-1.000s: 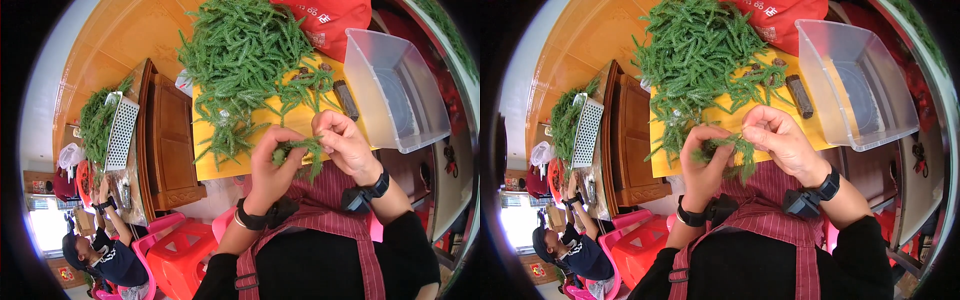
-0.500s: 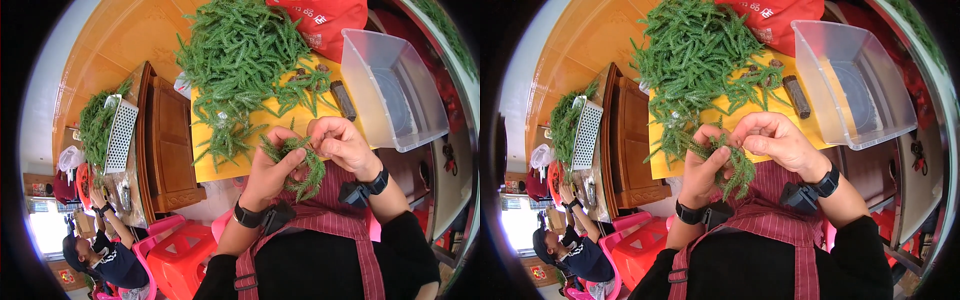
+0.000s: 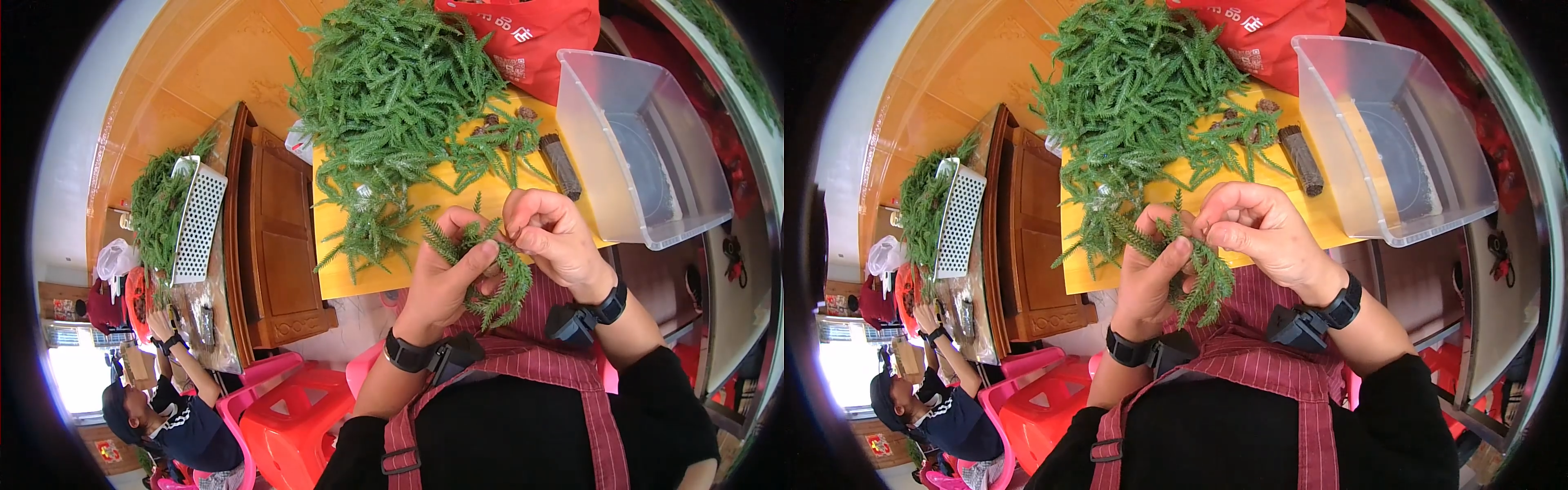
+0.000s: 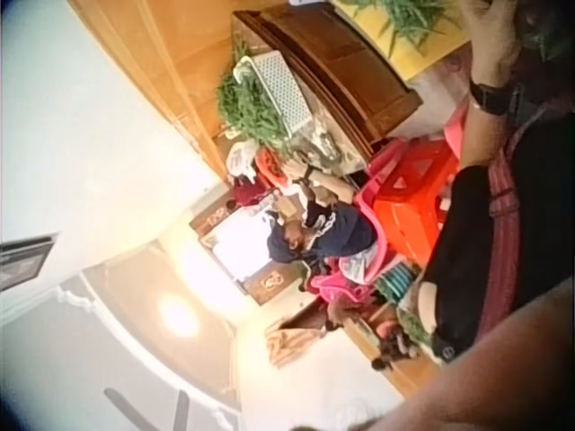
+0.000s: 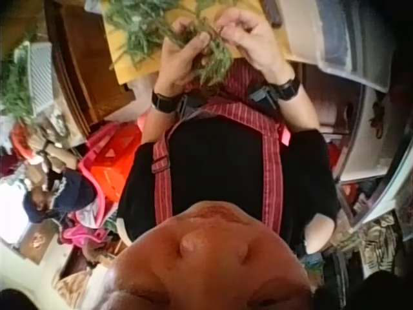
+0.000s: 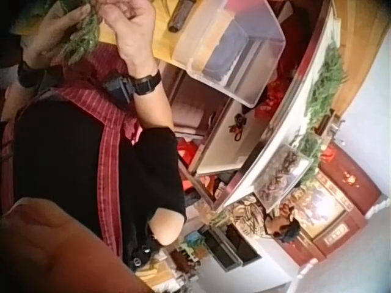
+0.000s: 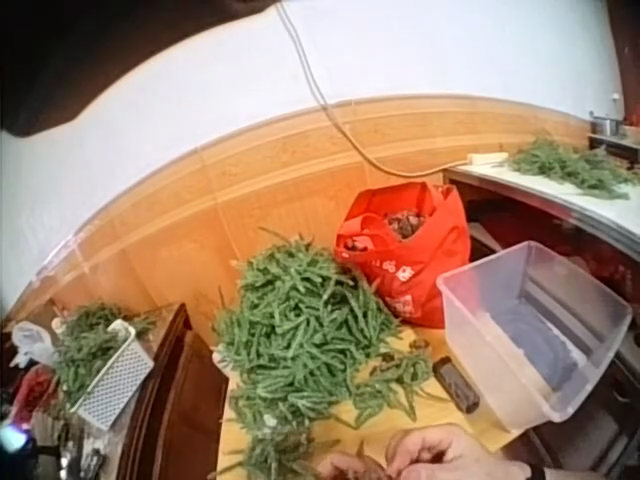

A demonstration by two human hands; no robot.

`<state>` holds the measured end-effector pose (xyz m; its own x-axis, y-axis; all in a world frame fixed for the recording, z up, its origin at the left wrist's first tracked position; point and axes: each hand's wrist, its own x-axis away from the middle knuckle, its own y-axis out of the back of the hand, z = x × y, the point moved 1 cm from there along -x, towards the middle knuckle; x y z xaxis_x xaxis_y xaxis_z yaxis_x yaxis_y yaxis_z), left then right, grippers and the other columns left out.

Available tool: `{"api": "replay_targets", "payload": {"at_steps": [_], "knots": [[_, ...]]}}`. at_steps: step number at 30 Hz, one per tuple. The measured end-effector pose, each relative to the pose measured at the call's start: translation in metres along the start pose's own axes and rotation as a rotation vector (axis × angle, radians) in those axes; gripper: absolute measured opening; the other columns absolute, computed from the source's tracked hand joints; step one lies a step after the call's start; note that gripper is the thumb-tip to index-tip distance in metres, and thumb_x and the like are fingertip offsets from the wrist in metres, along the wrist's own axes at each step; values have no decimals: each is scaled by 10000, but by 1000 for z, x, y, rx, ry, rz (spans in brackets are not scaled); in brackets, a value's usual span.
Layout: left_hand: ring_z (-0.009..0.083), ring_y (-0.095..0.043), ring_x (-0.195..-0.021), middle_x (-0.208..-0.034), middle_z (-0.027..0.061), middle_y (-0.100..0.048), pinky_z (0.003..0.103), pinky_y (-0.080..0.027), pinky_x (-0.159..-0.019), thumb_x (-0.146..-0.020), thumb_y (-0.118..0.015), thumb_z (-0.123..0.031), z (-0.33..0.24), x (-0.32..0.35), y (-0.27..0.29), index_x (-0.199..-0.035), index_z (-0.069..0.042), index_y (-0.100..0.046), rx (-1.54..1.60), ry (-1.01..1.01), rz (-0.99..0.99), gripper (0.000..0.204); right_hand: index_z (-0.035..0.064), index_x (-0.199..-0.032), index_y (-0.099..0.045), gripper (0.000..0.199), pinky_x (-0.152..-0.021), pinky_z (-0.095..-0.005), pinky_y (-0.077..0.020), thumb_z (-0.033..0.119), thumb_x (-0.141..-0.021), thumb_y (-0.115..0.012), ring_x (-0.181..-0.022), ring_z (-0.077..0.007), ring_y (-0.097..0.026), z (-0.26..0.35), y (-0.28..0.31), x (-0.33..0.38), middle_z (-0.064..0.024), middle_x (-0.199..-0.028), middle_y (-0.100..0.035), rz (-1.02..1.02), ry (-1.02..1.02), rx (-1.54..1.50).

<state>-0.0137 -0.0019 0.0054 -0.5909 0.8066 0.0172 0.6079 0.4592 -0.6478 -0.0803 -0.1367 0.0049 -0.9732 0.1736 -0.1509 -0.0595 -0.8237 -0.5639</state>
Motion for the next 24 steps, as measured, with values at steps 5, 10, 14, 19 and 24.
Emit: {"api": "replay_targets", "payload": {"at_steps": [5, 10, 14, 19, 24], "knots": [[82, -465, -607, -808, 34, -519, 218, -408, -466, -858, -557, -42, 0, -1, -2, -958, -54, -427, 15, -16, 4, 166, 57, -811, -549, 148, -630, -210, -372, 146, -789, -665, -702, -89, -457, -2, -3, 3, -21, -803, -482, -72, 110, 81], [84, -475, -613, -820, 45, -536, 216, -412, -472, -854, -566, -46, 0, -1, -4, -960, -49, -431, 12, -56, -17, 172, 62, -854, -531, 181, -588, -196, -352, 168, -793, -664, -684, -75, -452, -4, -7, 5, -21, -800, -496, -120, 219, 120], [89, -486, -601, -816, 47, -542, 217, -413, -477, -850, -572, -47, -1, 0, -3, -962, -47, -436, 23, -58, -16, 177, 56, -863, -529, 202, -576, -190, -356, 183, -792, -668, -677, -69, -457, 5, -8, 5, -23, -817, -514, -111, 103, 109], [86, -503, -573, -778, 34, -537, 213, -414, -483, -846, -574, -41, -2, 0, 0, -975, -44, -442, -42, -71, -29, 184, 48, -857, -524, 205, -576, -184, -370, 166, -777, -671, -680, -72, -477, 6, -4, 4, -27, -830, -520, -67, 18, 113], [88, -490, -583, -884, 63, -537, 214, -411, -479, -844, -524, -3, 2, 5, 4, -967, -60, -422, -143, -48, -10, 169, 54, -817, -511, 102, -539, -178, -343, 64, -769, -601, -651, -68, -443, 9, -5, 7, -25, -795, -486, -105, -39, 233]]}}
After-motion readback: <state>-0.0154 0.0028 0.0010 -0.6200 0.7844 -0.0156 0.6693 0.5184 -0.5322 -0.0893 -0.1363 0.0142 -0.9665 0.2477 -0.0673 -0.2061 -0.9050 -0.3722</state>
